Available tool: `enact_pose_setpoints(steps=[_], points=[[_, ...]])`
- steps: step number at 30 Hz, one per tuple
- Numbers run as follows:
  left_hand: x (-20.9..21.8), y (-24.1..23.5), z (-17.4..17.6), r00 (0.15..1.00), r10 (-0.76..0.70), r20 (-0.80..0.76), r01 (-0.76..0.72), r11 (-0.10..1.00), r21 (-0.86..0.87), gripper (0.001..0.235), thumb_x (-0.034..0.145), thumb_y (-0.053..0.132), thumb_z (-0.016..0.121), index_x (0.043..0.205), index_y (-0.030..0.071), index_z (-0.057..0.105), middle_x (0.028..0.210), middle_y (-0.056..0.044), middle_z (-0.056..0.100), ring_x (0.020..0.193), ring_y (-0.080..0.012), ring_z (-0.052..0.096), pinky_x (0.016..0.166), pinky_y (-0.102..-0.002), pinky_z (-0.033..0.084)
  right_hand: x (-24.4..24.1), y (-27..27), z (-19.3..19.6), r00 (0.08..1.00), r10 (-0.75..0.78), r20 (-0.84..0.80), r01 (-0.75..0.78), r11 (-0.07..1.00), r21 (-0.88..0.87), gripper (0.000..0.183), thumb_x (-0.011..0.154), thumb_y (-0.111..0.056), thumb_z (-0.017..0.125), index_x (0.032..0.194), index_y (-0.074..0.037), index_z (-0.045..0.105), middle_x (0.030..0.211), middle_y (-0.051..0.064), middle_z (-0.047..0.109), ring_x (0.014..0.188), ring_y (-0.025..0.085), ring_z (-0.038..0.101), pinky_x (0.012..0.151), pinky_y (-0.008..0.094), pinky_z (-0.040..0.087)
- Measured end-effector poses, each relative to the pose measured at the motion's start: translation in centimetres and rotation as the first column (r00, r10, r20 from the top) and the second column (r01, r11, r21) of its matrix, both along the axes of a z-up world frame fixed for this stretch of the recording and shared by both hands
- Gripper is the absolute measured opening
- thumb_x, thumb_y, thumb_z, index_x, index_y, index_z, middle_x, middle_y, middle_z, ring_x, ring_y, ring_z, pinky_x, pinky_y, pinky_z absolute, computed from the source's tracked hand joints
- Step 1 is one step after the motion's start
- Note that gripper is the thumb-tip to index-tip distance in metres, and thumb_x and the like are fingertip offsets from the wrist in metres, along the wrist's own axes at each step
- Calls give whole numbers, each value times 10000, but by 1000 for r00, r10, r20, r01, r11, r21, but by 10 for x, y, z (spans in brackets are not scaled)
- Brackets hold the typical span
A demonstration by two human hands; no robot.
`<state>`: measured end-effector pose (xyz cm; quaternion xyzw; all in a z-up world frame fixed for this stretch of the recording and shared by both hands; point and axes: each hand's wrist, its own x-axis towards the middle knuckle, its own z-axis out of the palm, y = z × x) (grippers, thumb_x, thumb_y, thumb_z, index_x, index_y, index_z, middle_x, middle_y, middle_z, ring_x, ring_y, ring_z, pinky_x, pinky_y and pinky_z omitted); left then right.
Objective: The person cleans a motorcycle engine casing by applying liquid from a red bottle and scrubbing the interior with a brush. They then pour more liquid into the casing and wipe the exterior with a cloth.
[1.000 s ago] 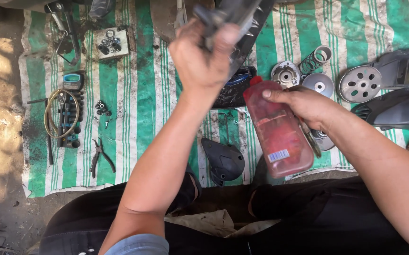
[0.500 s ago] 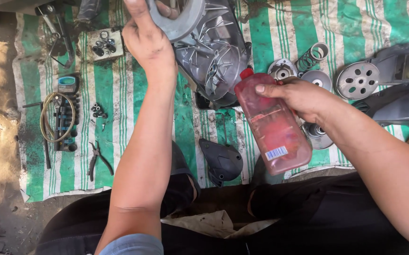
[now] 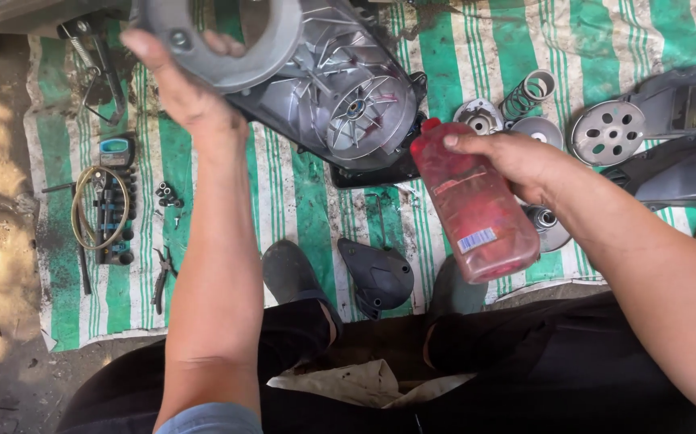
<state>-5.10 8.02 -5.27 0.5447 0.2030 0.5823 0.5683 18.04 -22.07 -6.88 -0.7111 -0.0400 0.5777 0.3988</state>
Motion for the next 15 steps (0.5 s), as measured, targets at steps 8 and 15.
enact_pose_setpoints(steps=[8, 15], points=[[-26, 36, -28, 952, -63, 298, 126, 972, -196, 854, 838, 791, 687, 1247, 41, 708, 736, -91, 620, 684, -239, 626, 707, -390, 531, -1, 9, -2, 991, 135, -14, -132, 983, 129, 498, 993, -218, 736, 1329, 149, 716, 1137, 273, 779, 889, 343, 732, 772, 427, 609], [-33, 49, -39, 919, -99, 382, 201, 951, -237, 946, 853, 776, 711, 1445, 39, 675, 742, -99, 583, 691, -248, 578, 726, -411, 496, -23, 3, 16, 913, 386, 129, -381, 922, -66, 632, 938, -253, 779, 1362, 205, 681, 1207, 322, 784, 935, 383, 779, 716, 442, 623]])
